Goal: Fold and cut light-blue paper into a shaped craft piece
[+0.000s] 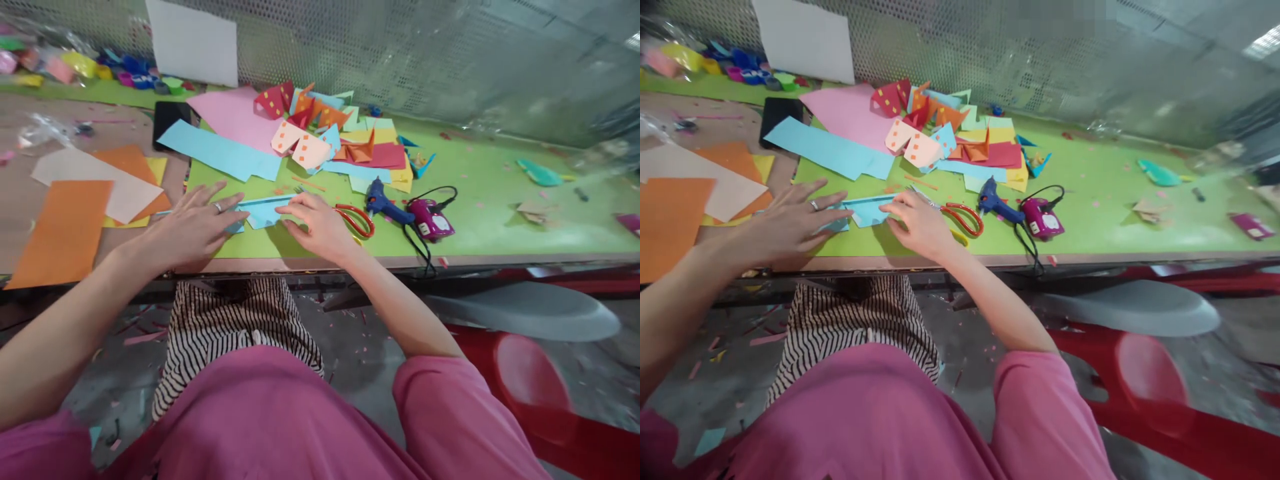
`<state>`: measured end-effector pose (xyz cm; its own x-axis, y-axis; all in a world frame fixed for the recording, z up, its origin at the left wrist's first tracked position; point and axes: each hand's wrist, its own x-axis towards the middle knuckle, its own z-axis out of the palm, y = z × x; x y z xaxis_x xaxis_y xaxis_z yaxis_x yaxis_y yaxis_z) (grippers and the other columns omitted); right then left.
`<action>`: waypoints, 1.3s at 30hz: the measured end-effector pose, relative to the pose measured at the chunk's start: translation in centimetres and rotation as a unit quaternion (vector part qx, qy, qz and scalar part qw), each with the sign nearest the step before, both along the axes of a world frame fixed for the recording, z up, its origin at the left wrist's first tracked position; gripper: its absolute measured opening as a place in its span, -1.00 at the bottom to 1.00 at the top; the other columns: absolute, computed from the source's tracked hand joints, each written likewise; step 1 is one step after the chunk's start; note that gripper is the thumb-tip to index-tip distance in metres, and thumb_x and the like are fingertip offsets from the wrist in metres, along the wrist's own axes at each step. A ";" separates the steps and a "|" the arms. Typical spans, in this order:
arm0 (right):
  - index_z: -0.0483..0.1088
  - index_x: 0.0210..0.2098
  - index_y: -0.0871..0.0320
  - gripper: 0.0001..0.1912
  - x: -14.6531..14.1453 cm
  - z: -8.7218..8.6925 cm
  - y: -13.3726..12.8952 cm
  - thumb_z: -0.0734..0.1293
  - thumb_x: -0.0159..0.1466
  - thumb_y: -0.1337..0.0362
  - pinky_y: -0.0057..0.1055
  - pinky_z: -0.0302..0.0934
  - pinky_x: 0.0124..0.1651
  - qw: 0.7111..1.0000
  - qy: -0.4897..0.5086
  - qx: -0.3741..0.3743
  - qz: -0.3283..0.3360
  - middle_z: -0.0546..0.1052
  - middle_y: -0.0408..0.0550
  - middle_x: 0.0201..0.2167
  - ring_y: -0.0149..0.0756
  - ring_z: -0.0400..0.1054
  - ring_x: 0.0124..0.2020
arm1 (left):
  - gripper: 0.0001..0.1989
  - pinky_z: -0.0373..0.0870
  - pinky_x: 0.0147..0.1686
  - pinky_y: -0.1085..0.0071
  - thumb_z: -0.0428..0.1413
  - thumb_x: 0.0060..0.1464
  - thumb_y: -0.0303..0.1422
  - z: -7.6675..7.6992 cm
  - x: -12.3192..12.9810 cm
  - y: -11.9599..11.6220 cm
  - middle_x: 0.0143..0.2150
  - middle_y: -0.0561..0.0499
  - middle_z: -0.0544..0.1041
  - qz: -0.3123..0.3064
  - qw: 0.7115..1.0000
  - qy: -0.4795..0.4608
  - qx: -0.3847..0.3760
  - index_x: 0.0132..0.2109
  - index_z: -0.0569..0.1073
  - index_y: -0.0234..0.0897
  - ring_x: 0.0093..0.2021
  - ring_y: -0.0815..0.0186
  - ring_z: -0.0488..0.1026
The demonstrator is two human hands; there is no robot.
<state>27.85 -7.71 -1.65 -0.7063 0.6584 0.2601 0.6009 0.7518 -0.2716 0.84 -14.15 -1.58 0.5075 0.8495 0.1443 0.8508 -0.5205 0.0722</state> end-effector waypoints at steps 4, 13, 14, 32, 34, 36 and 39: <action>0.44 0.19 0.16 -0.61 -0.9 -0.5 -0.5 0.19 0.46 0.23 -0.11 0.07 0.16 0.994 -0.086 0.059 0.026 0.50 0.15 0.20 -0.02 0.29 0.18 | -0.53 0.26 0.29 -0.08 -0.25 0.43 -0.34 0.9 -0.2 -1.9 0.38 -0.14 0.34 0.048 0.997 0.027 0.052 0.17 0.50 -0.23 0.31 0.00 0.28; 0.57 -0.13 0.16 -0.61 -1.8 0.1 -3.7 0.16 0.50 0.11 -0.18 0.00 0.03 0.992 -0.099 0.072 0.040 0.62 0.03 -0.25 -0.16 0.35 -0.16 | -0.67 0.43 0.13 0.05 -0.08 0.41 -0.31 -1.3 -0.3 -4.3 0.11 -0.19 0.60 0.084 0.990 -0.041 0.101 0.15 0.48 -0.24 0.05 0.07 0.52; 0.57 -0.13 0.15 -0.61 -2.0 0.4 -3.8 0.17 0.50 0.10 -0.20 0.03 0.01 0.994 -0.082 0.058 0.049 0.62 0.01 -0.24 -0.17 0.36 -0.17 | -0.66 0.44 0.11 0.06 -0.07 0.40 -0.31 -1.4 -0.5 -4.0 0.08 -0.20 0.62 0.083 0.991 -0.047 0.095 0.15 0.49 -0.27 0.04 0.07 0.53; 0.54 -0.08 0.25 -0.71 -6.5 -0.1 2.4 0.19 0.44 0.33 -0.19 0.17 0.10 0.992 -0.073 -0.014 0.104 0.54 0.11 -0.09 -0.13 0.33 -0.03 | -0.64 0.41 -0.30 0.27 -0.15 0.32 -0.60 -0.2 -1.5 -0.6 -0.21 -0.12 0.60 0.013 0.996 0.072 0.056 -0.07 0.54 -0.33 -0.19 0.12 0.57; 0.53 -0.11 0.26 -0.74 -6.7 -0.1 2.6 0.20 0.44 0.32 -0.19 0.18 0.08 0.992 -0.072 -0.020 0.103 0.53 0.09 -0.14 -0.13 0.33 -0.05 | -0.62 0.41 -0.32 0.28 -0.17 0.29 -0.65 0.1 -1.6 -0.5 -0.23 -0.12 0.59 -0.013 0.994 0.091 0.066 -0.09 0.53 -0.37 -0.21 0.14 0.57; 0.53 -0.16 0.25 -0.74 -6.9 -0.1 2.7 0.21 0.45 0.30 -0.18 0.19 0.05 0.992 -0.076 -0.017 0.102 0.52 0.09 -0.17 -0.12 0.33 -0.07 | -0.64 0.40 -0.35 0.30 -0.16 0.30 -0.65 0.0 -1.6 -0.4 -0.24 -0.11 0.60 -0.025 0.992 0.094 0.083 -0.08 0.52 -0.38 -0.22 0.16 0.58; 0.51 -0.16 0.21 -0.76 -7.1 -0.2 2.9 0.23 0.45 0.25 -0.16 0.20 0.06 0.993 -0.053 0.003 0.104 0.51 0.07 -0.16 -0.12 0.32 -0.07 | -0.68 0.32 -0.42 0.31 -0.12 0.30 -0.62 -0.6 -1.7 -0.3 -0.30 -0.07 0.59 0.006 0.991 0.087 0.100 -0.12 0.52 -0.35 -0.29 0.18 0.57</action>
